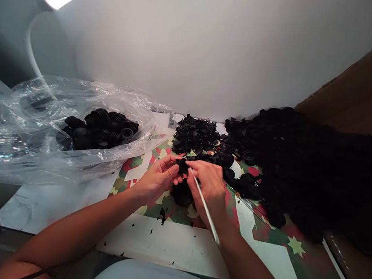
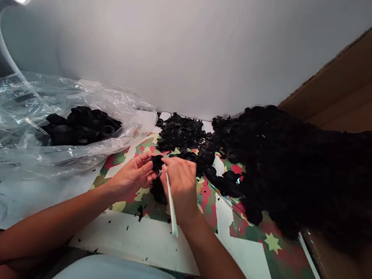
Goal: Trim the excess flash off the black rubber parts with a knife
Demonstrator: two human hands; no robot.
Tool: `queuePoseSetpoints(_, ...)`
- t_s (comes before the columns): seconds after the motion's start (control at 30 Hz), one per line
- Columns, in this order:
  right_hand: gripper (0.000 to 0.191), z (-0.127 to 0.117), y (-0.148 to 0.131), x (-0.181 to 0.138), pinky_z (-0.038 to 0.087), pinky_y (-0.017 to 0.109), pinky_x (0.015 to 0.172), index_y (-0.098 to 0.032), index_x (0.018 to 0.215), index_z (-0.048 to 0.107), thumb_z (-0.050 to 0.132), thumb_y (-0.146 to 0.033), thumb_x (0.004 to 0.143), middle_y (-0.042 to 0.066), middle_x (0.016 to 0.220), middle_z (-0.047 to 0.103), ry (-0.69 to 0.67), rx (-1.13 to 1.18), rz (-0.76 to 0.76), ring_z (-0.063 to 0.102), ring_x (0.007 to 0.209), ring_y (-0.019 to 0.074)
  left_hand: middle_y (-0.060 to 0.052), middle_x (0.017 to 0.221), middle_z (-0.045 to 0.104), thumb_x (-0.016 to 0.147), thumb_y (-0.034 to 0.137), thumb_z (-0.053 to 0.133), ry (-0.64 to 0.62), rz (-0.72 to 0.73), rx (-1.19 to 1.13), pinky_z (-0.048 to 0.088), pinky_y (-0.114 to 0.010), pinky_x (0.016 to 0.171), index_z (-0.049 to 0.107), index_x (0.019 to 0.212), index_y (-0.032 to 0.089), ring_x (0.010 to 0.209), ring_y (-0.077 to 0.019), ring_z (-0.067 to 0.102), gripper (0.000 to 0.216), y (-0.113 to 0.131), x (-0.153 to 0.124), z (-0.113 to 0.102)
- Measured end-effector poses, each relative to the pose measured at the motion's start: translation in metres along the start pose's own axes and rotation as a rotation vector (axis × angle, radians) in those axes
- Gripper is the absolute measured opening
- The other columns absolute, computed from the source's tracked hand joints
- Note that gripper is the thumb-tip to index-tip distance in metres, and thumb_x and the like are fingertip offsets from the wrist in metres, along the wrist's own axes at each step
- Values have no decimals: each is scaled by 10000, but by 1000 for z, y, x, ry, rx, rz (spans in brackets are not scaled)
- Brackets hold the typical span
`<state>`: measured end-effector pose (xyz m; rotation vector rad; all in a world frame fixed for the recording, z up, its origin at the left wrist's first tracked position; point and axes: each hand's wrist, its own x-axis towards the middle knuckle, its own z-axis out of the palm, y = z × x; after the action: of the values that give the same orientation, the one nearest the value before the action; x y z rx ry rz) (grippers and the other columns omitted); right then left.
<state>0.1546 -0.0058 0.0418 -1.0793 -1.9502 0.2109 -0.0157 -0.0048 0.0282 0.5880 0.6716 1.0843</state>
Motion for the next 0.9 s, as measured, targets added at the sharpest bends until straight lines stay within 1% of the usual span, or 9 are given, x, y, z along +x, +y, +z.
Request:
queuePoseSetpoints(0.07,149,-2,11,1,477,447,914,-222,919,655,527,-185,986,83,1015,768,70,-80,71,696,980,256,-1,838,657,736,344,877,-15,18,8,457,-178,521,664,1015,162,607,-82,603,395,0,-1,1)
queuePoseSetpoints(0.13,150,-7,19,1,501,424,881,-236,846,630,558,-222,977,63,1016,773,108,-45,152,704,936,244,-10,864,664,764,333,858,-31,41,2,468,-180,550,676,1027,162,627,-83,612,362,2,-2,0)
queuePoseSetpoints(0.2,177,-11,20,0,530,395,848,-239,786,602,586,-247,962,53,1056,769,106,76,221,714,914,230,-16,892,663,788,322,840,-40,60,-7,471,-173,574,691,1053,163,653,-81,620,344,3,-1,-1)
queuePoseSetpoints(0.3,216,-12,11,-3,545,381,844,-232,739,594,598,-267,952,67,1062,751,88,264,280,706,981,241,-30,941,662,793,319,835,-42,65,-8,478,-174,599,703,1098,163,686,-86,627,367,3,1,-3)
queuePoseSetpoints(0.4,198,-11,-2,-6,554,363,808,-227,762,625,604,-282,951,67,1053,746,33,421,320,706,945,230,-36,950,668,778,306,848,-33,73,-13,492,-194,626,702,1102,165,703,-100,637,382,0,3,-5)
queuePoseSetpoints(0.47,196,-10,-8,-6,557,347,793,-224,760,624,609,-276,949,63,1085,750,-22,492,333,713,918,216,-31,948,665,770,293,854,-21,84,-12,498,-202,636,703,1081,166,714,-107,646,368,-3,4,-6)
queuePoseSetpoints(0.53,202,-9,-12,-6,557,349,811,-224,746,620,615,-268,943,62,1098,756,-56,513,334,718,937,219,-30,957,664,769,285,854,-12,94,-5,499,-202,638,702,1068,167,728,-108,648,355,-6,5,-6)
queuePoseSetpoints(0.73,152,-10,-15,-4,559,368,843,-229,778,659,624,-240,925,63,1063,772,-56,511,290,723,957,227,-16,918,658,748,300,871,-29,87,17,504,-195,624,707,1055,177,687,-89,620,368,-6,4,-3)
queuePoseSetpoints(0.9,128,-8,-17,-4,553,363,837,-237,809,675,624,-195,919,48,1043,769,-61,485,267,714,950,216,0,889,646,723,315,888,1,71,18,521,-202,632,700,1042,188,668,-83,612,391,-4,3,-1)
